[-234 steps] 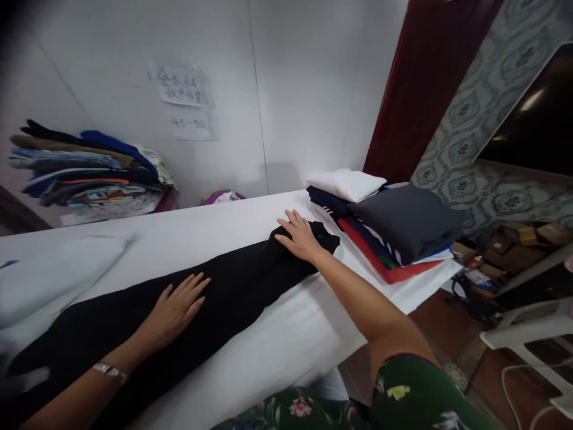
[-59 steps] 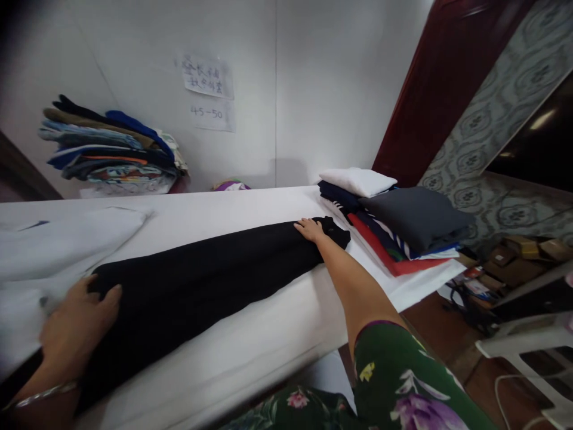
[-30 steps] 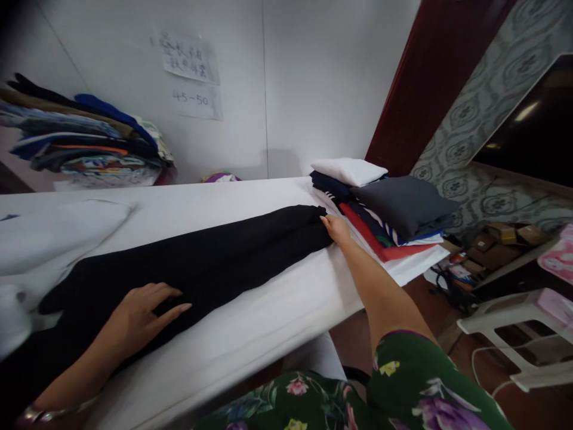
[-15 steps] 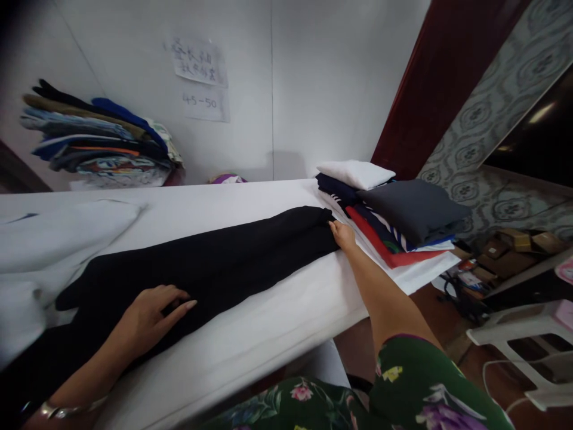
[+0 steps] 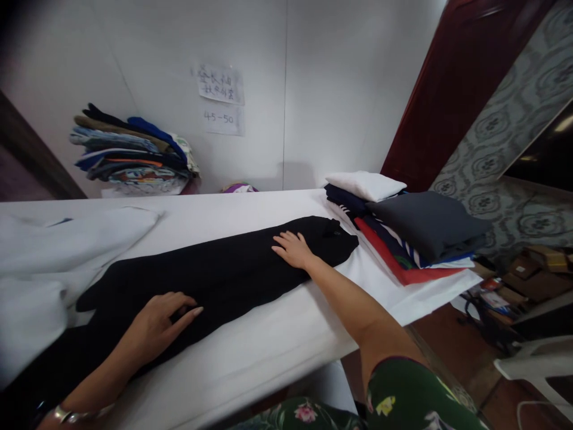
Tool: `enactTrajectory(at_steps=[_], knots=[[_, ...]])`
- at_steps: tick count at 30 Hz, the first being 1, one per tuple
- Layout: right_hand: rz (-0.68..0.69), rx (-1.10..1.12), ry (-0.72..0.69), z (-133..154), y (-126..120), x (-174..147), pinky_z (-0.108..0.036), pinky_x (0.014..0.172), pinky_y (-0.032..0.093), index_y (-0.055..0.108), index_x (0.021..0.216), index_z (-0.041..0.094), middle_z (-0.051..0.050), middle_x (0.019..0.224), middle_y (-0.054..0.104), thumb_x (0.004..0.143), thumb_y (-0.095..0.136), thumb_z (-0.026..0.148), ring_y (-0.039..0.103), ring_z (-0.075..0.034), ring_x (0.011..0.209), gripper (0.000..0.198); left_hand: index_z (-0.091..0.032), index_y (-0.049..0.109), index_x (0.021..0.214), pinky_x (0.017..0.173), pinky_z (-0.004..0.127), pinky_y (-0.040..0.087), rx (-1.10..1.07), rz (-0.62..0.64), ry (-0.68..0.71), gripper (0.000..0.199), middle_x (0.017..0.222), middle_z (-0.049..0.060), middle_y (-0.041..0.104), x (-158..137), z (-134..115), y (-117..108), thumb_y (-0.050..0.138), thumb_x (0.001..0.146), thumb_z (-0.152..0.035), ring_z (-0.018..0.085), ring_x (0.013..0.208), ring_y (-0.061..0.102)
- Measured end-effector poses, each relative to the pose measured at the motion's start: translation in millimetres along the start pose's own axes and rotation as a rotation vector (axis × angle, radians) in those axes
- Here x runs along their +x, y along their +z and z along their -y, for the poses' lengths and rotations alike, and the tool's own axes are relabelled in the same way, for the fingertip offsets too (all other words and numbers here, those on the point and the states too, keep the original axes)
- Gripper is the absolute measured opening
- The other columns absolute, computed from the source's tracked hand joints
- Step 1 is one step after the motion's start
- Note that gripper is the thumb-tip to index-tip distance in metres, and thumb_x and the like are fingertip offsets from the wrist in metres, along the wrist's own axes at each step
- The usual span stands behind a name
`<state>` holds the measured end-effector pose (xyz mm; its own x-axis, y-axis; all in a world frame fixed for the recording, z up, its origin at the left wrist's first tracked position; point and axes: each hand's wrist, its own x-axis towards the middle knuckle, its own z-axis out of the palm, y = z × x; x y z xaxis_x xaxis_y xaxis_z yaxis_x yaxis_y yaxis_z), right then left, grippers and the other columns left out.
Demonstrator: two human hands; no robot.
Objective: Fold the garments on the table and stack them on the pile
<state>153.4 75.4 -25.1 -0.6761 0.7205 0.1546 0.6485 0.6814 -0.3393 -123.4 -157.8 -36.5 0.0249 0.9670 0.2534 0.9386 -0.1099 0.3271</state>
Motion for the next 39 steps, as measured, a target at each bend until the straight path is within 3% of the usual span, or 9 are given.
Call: enactTrajectory(at_steps=[4,10,16,22,25,29,34,36,39], knots=[[0.075,0.059,0.058,-5,9,0,-0.051,0.116,0.012,0.043,0.142,0.026,-0.006,0.151,0.039,0.097,0.031,0.052,0.026,-0.024,0.143,0.053,-0.024,0.065,0.085,0.071,0.033,0.046,-0.01,-0.017,-0.004,0.032,0.073,0.001,0.065,-1,-1,-1,0.048,0.088,-0.051,0.019,0.07,0.06],[0.076,0.095,0.059,-6,7,-2,-0.051,0.117,0.01,0.042,0.143,0.028,-0.005,0.152,0.037,0.097,0.032,0.054,0.024,-0.023,0.144,0.054,-0.021,0.061,0.103,0.087,0.044,0.045,0.2,-0.408,-0.075,0.035,0.108,0.013,0.066,-4,10,-7,0.041,0.091,-0.047,0.03,0.104,0.06],[0.1,0.1,0.12,-24,-15,15,-0.052,0.116,0.01,0.044,0.142,0.029,-0.005,0.153,0.035,0.097,0.027,0.057,0.02,-0.024,0.145,0.055,-0.017,0.062,0.104,0.084,0.049,0.046,0.288,-0.285,-0.138,0.044,0.108,0.018,0.066,-2,25,-4,0.038,0.09,-0.051,0.037,0.105,0.06],[0.061,-0.163,0.443,-79,-20,20,-0.057,0.114,0.009,0.038,0.145,0.023,-0.01,0.157,0.023,0.096,0.029,0.055,0.013,-0.027,0.146,0.059,-0.016,0.064,0.103,0.082,0.049,0.047,0.286,-0.276,-0.169,0.046,0.108,0.018,0.066,-2,25,-2,0.037,0.089,-0.051,0.037,0.104,0.059],[0.067,-0.162,0.484,-91,-13,17,-0.059,0.112,0.013,0.034,0.147,0.021,-0.012,0.158,0.019,0.097,0.025,0.055,0.013,-0.027,0.146,0.061,-0.016,0.063,0.103,0.082,0.048,0.047,0.301,-0.262,-0.179,0.045,0.108,0.017,0.066,-2,24,-2,0.036,0.09,-0.05,0.036,0.105,0.059],[0.084,-0.175,0.496,-91,-14,18,-0.058,0.112,0.015,0.036,0.146,0.023,-0.011,0.158,0.02,0.096,0.027,0.055,0.015,-0.027,0.146,0.06,-0.016,0.064,0.103,0.082,0.046,0.047,0.307,-0.267,-0.184,0.045,0.108,0.016,0.067,0,23,-2,0.035,0.091,-0.049,0.034,0.104,0.06],[0.073,-0.219,0.483,-76,-27,25,-0.065,0.108,0.014,0.054,0.133,0.022,-0.015,0.152,0.034,0.096,0.034,0.05,0.023,-0.033,0.143,0.05,-0.017,0.065,0.102,0.085,0.043,0.046,0.295,-0.272,-0.205,0.039,0.106,0.013,0.067,0,15,-3,0.04,0.09,-0.044,0.031,0.102,0.06],[0.011,-0.225,0.416,-63,-25,29,-0.065,0.109,0.012,0.056,0.13,0.021,-0.015,0.151,0.035,0.097,0.032,0.047,0.022,-0.033,0.143,0.049,-0.017,0.065,0.103,0.087,0.041,0.044,0.277,-0.264,-0.234,0.035,0.107,0.012,0.067,0,8,-4,0.043,0.09,-0.041,0.029,0.103,0.059],[-0.092,-0.142,0.204,-36,-10,31,-0.059,0.112,0.017,0.054,0.133,0.025,-0.011,0.15,0.039,0.097,0.032,0.049,0.026,-0.03,0.142,0.049,-0.018,0.064,0.104,0.087,0.041,0.043,0.246,-0.269,-0.269,0.029,0.108,0.011,0.066,-1,1,-5,0.048,0.09,-0.037,0.027,0.103,0.057]])
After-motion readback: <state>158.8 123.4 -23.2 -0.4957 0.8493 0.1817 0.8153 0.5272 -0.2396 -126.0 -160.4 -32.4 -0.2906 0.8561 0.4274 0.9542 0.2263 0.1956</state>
